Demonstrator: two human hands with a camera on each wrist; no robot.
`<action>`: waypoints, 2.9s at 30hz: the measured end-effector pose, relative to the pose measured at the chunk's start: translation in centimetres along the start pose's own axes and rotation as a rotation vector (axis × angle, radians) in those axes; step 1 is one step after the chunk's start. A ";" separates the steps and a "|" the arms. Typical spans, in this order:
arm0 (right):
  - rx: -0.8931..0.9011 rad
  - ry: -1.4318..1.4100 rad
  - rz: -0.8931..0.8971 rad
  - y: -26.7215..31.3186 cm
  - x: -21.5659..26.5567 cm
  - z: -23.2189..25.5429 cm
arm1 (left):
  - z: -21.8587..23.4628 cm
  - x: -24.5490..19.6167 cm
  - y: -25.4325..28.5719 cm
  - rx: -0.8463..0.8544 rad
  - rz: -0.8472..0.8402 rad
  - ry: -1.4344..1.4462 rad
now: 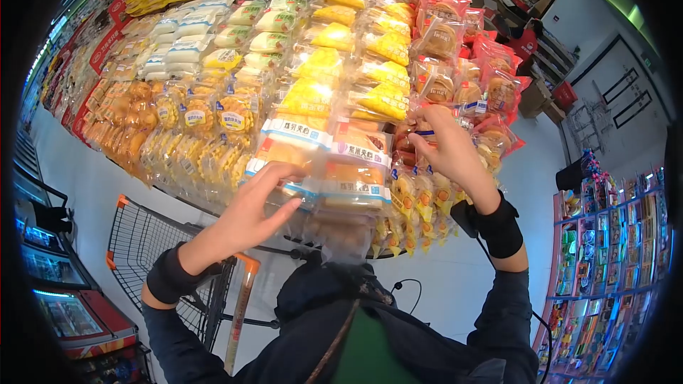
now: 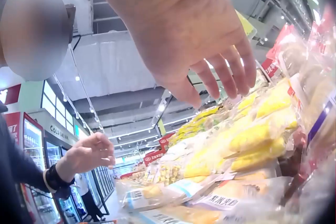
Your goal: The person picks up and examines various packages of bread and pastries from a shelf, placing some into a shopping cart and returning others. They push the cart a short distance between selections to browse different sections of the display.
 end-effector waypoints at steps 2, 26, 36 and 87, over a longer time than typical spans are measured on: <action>0.126 0.067 -0.013 -1.6 -0.8 -0.9 | 0.2 0.3 -0.4 0.031 0.012 -0.009; 0.676 -0.236 -0.088 -10.8 -7.6 -7.7 | -3.0 10.7 -14.7 0.424 -0.432 -0.721; 0.174 -0.657 -0.191 -10.3 -9.2 -3.6 | -7.7 11.7 -20.6 0.334 -0.373 -0.911; 0.380 0.410 0.360 -10.1 -4.8 -10.2 | 6.1 10.2 -14.0 0.346 -0.459 -1.071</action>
Point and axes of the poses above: each hand's wrist, its own y-axis away from the middle knuckle, its own z-axis out of the back of the hand, x = y × z, the point moved 1 cm from there along -y, towards the middle knuckle, and after that the axes turned 11 degrees about y, right-handed, at the moved point
